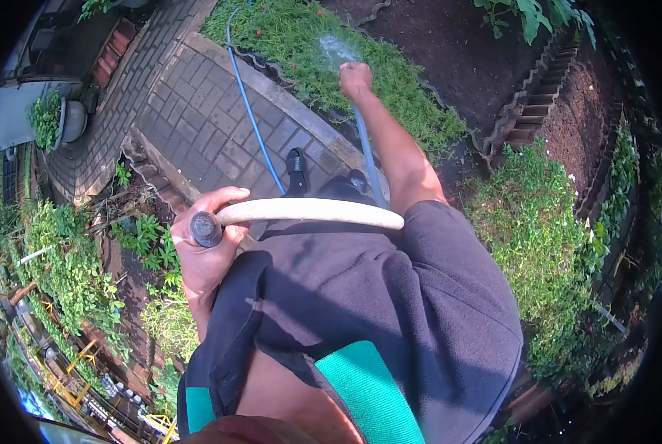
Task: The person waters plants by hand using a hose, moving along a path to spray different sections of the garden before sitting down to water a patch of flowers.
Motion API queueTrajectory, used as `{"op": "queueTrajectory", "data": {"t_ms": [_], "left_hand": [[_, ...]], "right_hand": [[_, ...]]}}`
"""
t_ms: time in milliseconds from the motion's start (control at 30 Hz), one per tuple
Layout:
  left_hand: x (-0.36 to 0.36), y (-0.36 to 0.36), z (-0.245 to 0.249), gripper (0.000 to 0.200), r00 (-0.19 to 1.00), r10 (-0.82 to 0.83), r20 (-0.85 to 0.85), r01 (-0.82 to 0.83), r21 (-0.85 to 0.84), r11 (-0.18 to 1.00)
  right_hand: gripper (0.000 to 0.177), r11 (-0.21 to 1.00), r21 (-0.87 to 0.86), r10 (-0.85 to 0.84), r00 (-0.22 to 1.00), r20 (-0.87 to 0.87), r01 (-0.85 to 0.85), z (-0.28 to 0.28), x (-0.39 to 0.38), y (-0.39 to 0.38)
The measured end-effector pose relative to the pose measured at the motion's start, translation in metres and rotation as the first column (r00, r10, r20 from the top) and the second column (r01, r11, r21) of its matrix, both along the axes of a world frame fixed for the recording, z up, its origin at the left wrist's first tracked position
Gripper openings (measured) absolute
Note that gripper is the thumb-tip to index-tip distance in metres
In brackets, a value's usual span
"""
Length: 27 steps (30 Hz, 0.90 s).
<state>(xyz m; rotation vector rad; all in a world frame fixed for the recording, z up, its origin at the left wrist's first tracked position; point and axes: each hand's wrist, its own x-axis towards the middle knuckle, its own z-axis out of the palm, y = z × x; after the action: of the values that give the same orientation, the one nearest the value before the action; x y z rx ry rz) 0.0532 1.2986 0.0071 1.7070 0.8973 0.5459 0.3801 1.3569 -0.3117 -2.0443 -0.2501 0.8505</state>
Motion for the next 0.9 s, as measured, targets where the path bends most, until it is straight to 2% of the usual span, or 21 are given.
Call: {"op": "queueTrajectory", "data": {"t_ms": [200, 233, 367, 467, 567, 667, 767, 900], "left_hand": [[0.011, -0.004, 0.008, 0.034, 0.996, -0.023, -0.087, 0.021, -0.027, 0.999], [0.013, -0.005, 0.009, 0.034, 0.995, -0.028, -0.099, 0.026, -0.021, 0.999], [0.017, -0.008, 0.009, 0.036, 0.995, -0.038, -0.087, 0.032, -0.075, 0.997], [0.022, -0.01, 0.012, 0.038, 0.991, -0.058, -0.123, 0.045, -0.1, 0.994], [0.028, -0.011, 0.011, 0.039, 0.979, -0.098, -0.177, 0.099, -0.002, 0.995], [0.033, -0.013, 0.011, 0.04, 0.975, -0.127, -0.182, 0.129, 0.0, 0.992], [0.039, -0.015, 0.009, 0.039, 0.969, -0.18, -0.172, 0.197, 0.086, 0.977], [0.045, -0.017, 0.004, 0.037, 0.959, -0.243, -0.149, 0.264, 0.141, 0.954]], "right_hand": [[0.016, 0.996, -0.03, 0.089, 0.996, -0.002, -0.089, -0.026, -0.015, -0.024], [0.016, 0.995, -0.049, 0.079, 0.996, -0.051, -0.082, -0.029, -0.02, -0.027], [0.019, 0.987, -0.086, 0.143, 0.988, 0.049, -0.139, -0.056, -0.03, -0.039], [0.019, 0.988, -0.078, 0.131, 0.991, -0.017, -0.132, -0.058, -0.029, -0.047], [0.015, 0.989, -0.067, 0.131, 0.991, -0.025, -0.133, -0.054, -0.022, -0.059], [0.014, 0.999, -0.013, 0.034, 0.999, -0.037, -0.035, -0.067, -0.008, -0.07], [0.013, 1.0, -0.003, -0.031, 0.999, 0.008, 0.031, -0.071, 0.012, -0.084], [0.014, 0.974, 0.02, -0.219, 0.957, -0.19, 0.227, -0.044, 0.028, -0.108]]}}
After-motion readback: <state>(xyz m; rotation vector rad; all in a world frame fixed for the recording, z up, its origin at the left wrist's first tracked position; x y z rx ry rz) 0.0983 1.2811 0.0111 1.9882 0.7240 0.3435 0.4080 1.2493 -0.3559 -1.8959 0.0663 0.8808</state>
